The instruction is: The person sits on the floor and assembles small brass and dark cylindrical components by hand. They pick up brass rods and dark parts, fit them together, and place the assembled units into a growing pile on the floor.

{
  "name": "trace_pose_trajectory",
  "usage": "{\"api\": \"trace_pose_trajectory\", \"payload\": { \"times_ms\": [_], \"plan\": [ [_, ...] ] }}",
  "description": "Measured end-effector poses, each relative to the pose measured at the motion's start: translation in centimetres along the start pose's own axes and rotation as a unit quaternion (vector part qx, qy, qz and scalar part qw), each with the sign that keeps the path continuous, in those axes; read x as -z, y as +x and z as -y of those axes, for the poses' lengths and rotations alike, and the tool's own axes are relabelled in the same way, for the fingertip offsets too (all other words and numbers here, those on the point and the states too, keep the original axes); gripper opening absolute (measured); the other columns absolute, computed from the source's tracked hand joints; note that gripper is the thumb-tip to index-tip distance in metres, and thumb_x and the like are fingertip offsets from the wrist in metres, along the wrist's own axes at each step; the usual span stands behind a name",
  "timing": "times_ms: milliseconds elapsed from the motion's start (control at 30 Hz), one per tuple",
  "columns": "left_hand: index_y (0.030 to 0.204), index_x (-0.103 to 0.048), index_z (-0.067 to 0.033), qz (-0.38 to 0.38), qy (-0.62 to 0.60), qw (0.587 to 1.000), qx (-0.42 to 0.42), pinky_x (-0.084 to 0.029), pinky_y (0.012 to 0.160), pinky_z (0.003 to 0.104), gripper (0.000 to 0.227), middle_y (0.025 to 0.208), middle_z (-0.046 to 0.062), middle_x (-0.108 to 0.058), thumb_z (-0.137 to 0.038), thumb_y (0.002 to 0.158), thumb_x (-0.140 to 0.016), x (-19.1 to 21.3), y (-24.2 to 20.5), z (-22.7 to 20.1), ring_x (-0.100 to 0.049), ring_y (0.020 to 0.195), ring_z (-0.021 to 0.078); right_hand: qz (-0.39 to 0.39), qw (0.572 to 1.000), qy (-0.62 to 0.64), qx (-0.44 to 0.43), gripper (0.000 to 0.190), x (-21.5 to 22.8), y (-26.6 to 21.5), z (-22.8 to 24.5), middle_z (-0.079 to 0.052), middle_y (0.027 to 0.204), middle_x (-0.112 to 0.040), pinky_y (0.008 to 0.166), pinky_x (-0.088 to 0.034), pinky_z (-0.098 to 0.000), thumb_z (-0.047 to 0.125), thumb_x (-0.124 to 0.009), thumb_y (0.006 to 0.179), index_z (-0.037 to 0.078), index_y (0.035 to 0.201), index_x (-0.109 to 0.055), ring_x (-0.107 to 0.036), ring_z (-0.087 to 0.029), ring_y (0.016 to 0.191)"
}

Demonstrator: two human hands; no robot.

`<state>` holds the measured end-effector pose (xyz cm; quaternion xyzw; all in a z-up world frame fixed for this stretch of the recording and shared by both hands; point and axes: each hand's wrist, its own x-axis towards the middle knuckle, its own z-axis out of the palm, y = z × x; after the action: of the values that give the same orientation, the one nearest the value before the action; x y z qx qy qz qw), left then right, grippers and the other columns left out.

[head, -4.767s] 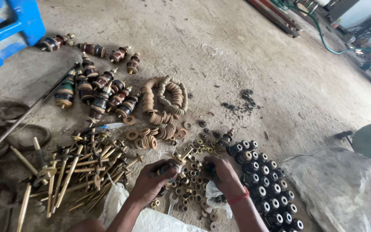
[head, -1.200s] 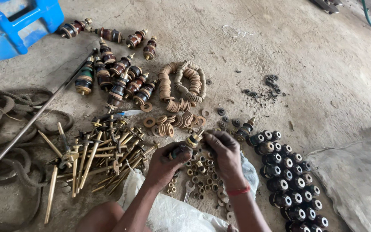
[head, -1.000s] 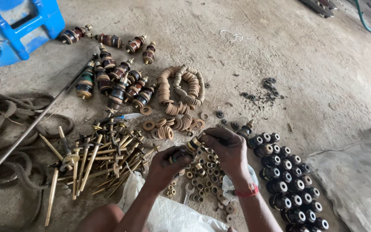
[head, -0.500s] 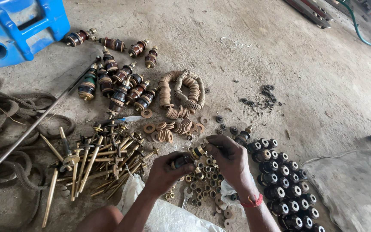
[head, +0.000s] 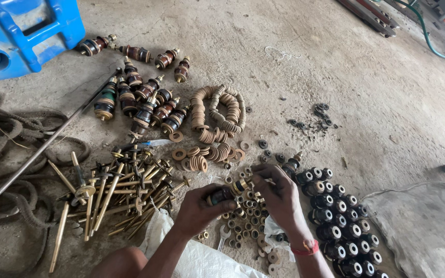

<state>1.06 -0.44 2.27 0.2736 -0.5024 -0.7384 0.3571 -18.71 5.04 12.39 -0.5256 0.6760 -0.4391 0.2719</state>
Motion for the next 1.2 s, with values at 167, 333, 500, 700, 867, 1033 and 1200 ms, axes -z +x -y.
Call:
{"api": "trace_pose_trajectory", "payload": {
  "times_ms": [167, 333, 500, 700, 867, 1033, 1200],
  "plan": [
    [0.115, -0.077, -0.0002, 0.024, -0.031, 0.998, -0.054, -0.061, 0.081, 0.026, 0.043, 0.098, 0.007, -0.08, -0.023, 0.08, -0.09, -0.1, -0.1, 0.5, -0.073, 0.089, 0.01, -0.028, 0.992, 0.114, -0.047, 0.028, -0.5, 0.0, -2.0, -0.013, 0.086, -0.073, 0.059, -0.044, -0.0263, 0.017, -0.084, 0.093, -0.007, 0.103, -0.075, -0.057, -0.015, 0.071],
    [0.119, -0.073, -0.0005, 0.048, -0.077, 0.996, 0.007, -0.058, 0.068, 0.025, 0.049, 0.098, 0.004, -0.077, -0.018, 0.076, -0.09, -1.2, -0.1, 1.4, -0.068, 0.082, 0.0079, -0.028, 0.925, 0.373, -0.063, 0.035, -3.9, 0.7, -2.7, -0.012, 0.111, -0.068, 0.084, -0.054, -0.0342, 0.027, -0.066, 0.098, 0.003, 0.124, -0.063, -0.065, -0.02, 0.098],
    [0.119, -0.072, 0.0017, -0.035, -0.096, 0.994, 0.029, -0.057, 0.065, 0.024, 0.049, 0.093, 0.007, -0.078, -0.022, 0.078, -0.087, -1.1, 0.6, 1.9, -0.071, 0.078, 0.0101, -0.02, 0.861, 0.502, -0.087, 0.049, -4.7, -1.7, -1.9, -0.02, 0.128, -0.068, 0.101, -0.051, -0.0436, 0.035, -0.057, 0.096, -0.001, 0.13, -0.061, -0.067, -0.027, 0.117],
    [0.119, -0.073, 0.0015, 0.019, -0.108, 0.994, 0.016, -0.055, 0.06, 0.025, 0.049, 0.09, 0.006, -0.074, -0.02, 0.078, -0.088, -0.1, -0.2, 2.4, -0.067, 0.073, 0.0099, -0.059, 0.911, 0.407, -0.029, 0.044, -4.5, -1.0, -0.4, -0.017, 0.139, -0.06, 0.107, -0.046, -0.0457, 0.011, -0.068, 0.099, -0.002, 0.135, -0.046, -0.057, -0.028, 0.125],
    [0.119, -0.071, 0.0038, 0.031, -0.107, 0.993, -0.044, -0.058, 0.07, 0.024, 0.042, 0.098, 0.004, -0.075, -0.02, 0.088, -0.087, -0.4, 0.5, 2.2, -0.069, 0.083, 0.0073, 0.015, 0.913, 0.385, -0.136, 0.049, -5.3, -0.7, 0.0, -0.017, 0.133, -0.069, 0.101, -0.05, -0.0374, 0.015, -0.064, 0.093, 0.005, 0.14, -0.059, -0.063, -0.026, 0.123],
    [0.113, -0.07, -0.0005, -0.291, -0.145, 0.941, 0.094, -0.045, 0.04, 0.029, 0.043, 0.077, 0.012, -0.069, -0.039, 0.093, -0.071, 2.1, 1.8, 1.7, -0.058, 0.05, 0.015, -0.071, 0.917, 0.389, -0.051, 0.036, -3.8, -6.0, -5.0, -0.018, 0.125, -0.071, 0.1, -0.055, -0.0358, 0.013, -0.066, 0.096, -0.01, 0.124, -0.066, -0.068, -0.024, 0.115],
    [0.12, -0.063, -0.0009, -0.427, -0.2, 0.867, 0.164, -0.05, 0.041, 0.029, 0.04, 0.085, 0.012, -0.066, -0.024, 0.089, -0.075, 9.9, 7.5, 0.0, -0.059, 0.052, 0.0153, -0.095, 0.941, 0.222, -0.237, 0.037, -3.4, -6.0, -13.5, -0.016, 0.106, -0.078, 0.071, -0.058, -0.0344, 0.016, -0.066, 0.093, -0.002, 0.125, -0.072, -0.07, -0.021, 0.085]
  ]
}}
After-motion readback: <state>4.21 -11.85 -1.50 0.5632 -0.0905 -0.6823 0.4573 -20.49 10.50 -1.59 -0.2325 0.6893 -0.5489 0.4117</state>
